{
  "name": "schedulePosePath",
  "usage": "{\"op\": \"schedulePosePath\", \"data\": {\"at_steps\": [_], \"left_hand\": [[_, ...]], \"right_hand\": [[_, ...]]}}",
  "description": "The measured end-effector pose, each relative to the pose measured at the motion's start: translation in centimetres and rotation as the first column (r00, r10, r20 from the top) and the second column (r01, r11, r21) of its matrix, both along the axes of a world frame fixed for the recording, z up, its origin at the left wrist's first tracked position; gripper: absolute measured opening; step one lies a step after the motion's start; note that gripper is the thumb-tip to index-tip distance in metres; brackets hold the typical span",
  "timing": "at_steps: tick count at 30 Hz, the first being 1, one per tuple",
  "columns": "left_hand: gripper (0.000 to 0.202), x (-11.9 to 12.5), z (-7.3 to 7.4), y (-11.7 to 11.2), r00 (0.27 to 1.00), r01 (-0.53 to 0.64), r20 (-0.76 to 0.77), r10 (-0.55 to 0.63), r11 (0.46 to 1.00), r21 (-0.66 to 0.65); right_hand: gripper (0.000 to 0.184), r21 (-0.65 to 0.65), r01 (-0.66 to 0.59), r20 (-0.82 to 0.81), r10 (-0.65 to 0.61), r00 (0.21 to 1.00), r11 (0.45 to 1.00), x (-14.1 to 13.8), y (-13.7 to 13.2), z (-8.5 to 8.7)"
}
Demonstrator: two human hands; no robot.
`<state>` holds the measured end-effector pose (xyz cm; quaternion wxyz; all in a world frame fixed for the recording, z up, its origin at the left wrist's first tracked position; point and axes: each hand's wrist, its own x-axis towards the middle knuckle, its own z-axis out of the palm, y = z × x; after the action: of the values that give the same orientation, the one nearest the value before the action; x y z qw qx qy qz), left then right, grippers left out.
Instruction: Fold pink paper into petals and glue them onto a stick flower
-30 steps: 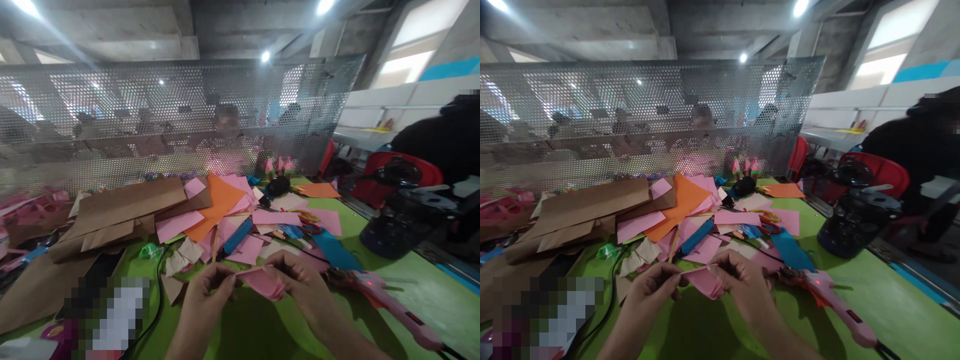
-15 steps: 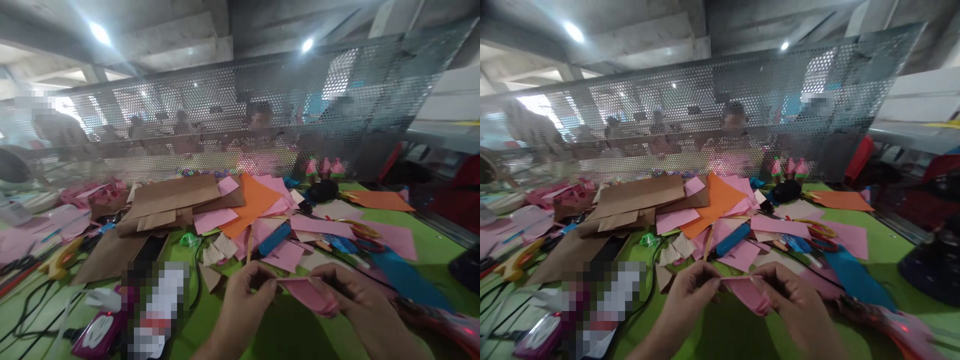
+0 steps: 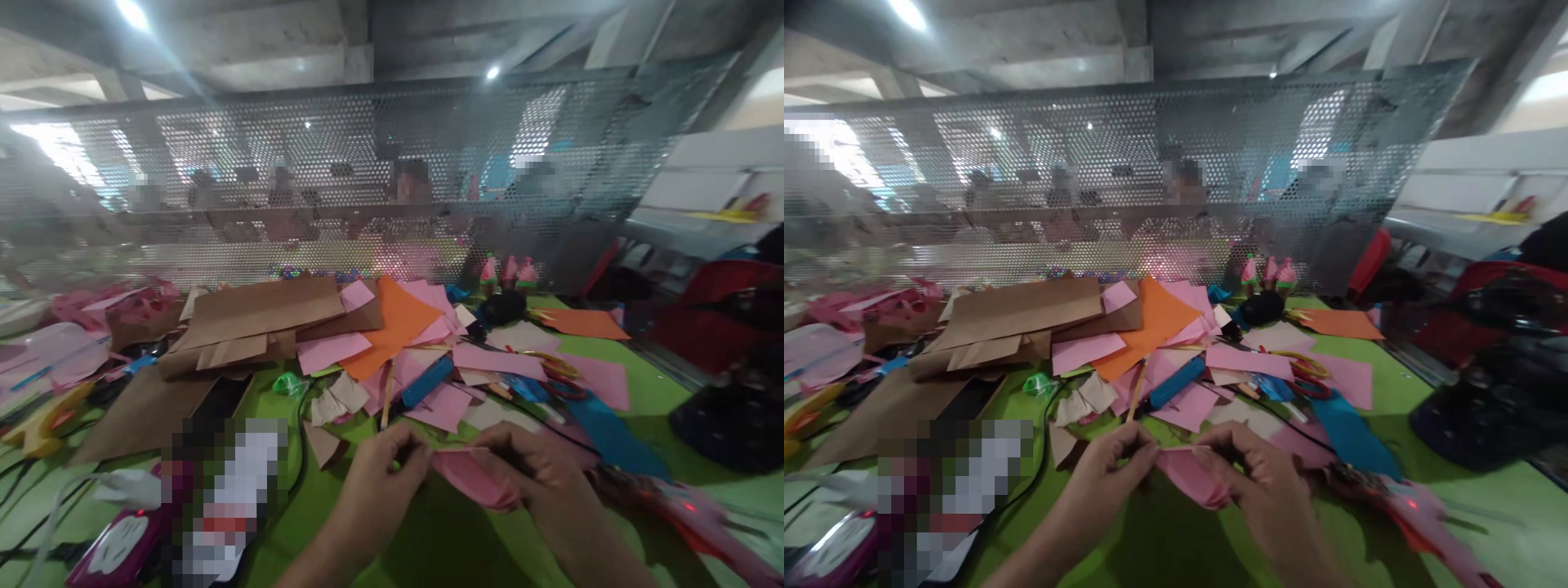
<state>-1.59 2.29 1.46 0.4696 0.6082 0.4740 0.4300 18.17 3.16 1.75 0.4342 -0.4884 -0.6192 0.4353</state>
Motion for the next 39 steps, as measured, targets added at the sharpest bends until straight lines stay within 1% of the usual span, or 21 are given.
{"op": "schedulePosePath", "data": {"at_steps": [2, 7, 9, 11, 13, 18, 21, 25, 28, 30, 32, 34, 36, 37, 39], "left_hand": [[0.026, -0.2, 0.1, -0.1, 0.999, 0.027, -0.038, -0.027, 1.0, 0.007], [0.029, -0.4, 0.0, -0.2, 0.967, 0.129, -0.238, -0.088, 0.978, 0.163], [0.029, -0.4, -0.2, -0.2, 0.956, 0.132, -0.285, -0.073, 0.972, 0.193], [0.028, -0.3, -0.5, -0.1, 0.954, 0.113, -0.297, -0.046, 0.97, 0.214], [0.028, -0.2, -0.7, -0.1, 0.963, 0.104, -0.265, -0.048, 0.974, 0.201], [0.021, -0.3, -0.8, 0.1, 0.99, 0.116, -0.096, -0.108, 0.99, 0.082], [0.019, -0.3, -1.0, 0.4, 0.996, 0.088, -0.011, -0.087, 0.995, 0.039], [0.022, -0.7, -1.4, 1.0, 0.993, 0.015, 0.121, -0.013, 1.0, -0.01], [0.023, -1.6, -1.3, 1.5, 0.985, -0.124, 0.123, 0.119, 0.992, 0.028], [0.02, -2.4, -1.0, 1.8, 0.971, -0.228, 0.098, 0.219, 0.969, 0.096], [0.015, -3.1, -0.7, 2.2, 0.953, -0.298, 0.1, 0.285, 0.942, 0.156], [0.012, -3.5, -0.6, 2.5, 0.945, -0.321, 0.13, 0.301, 0.93, 0.177], [0.012, -3.5, -0.8, 2.6, 0.944, -0.314, 0.158, 0.288, 0.934, 0.172], [0.011, -3.3, -0.9, 2.6, 0.947, -0.3, 0.167, 0.273, 0.939, 0.169], [0.009, -2.6, -1.0, 2.3, 0.955, -0.266, 0.176, 0.237, 0.95, 0.165]], "right_hand": [[0.025, -0.001, -0.012, -0.019, 0.012, 1.0, 1.0, -0.1, -0.3, 0.1], [0.024, -0.007, -0.023, -0.038, 0.023, 0.999, 1.0, -0.4, -0.9, 0.1], [0.023, -0.007, -0.028, -0.043, 0.027, 0.999, 1.0, -0.4, -1.0, 0.2], [0.023, -0.007, -0.029, -0.037, 0.029, 0.999, 1.0, -0.6, -1.1, 0.3], [0.021, -0.007, -0.028, -0.022, 0.028, 0.999, 1.0, -0.7, -1.1, 0.4], [0.021, -0.083, -0.023, -0.006, 0.023, 1.0, 0.996, -1.0, -1.0, 0.7], [0.019, -0.07, 0.003, 0.037, 0.0, 0.999, 0.998, -1.0, -0.9, 0.6], [0.017, -0.036, 0.027, 0.1, -0.024, 0.995, 0.999, -0.6, -0.4, 0.6], [0.022, -0.014, 0.014, 0.123, -0.012, 0.992, 1.0, -0.2, 0.1, 0.6], [0.024, -0.019, -0.012, 0.155, 0.015, 0.988, 1.0, 0.0, 0.3, 0.5], [0.019, -0.034, -0.036, 0.221, 0.043, 0.974, 0.999, 0.1, 0.3, 0.5], [0.014, -0.016, -0.097, 0.315, 0.097, 0.944, 0.995, 0.0, 0.2, 0.5], [0.014, 0.037, -0.158, 0.378, 0.133, 0.916, 0.987, -0.1, 0.0, 0.5], [0.016, 0.067, -0.166, 0.378, 0.129, 0.917, 0.984, -0.2, 0.0, 0.6], [0.025, 0.091, -0.121, 0.319, 0.086, 0.944, 0.989, -0.4, -0.1, 0.7]]}}
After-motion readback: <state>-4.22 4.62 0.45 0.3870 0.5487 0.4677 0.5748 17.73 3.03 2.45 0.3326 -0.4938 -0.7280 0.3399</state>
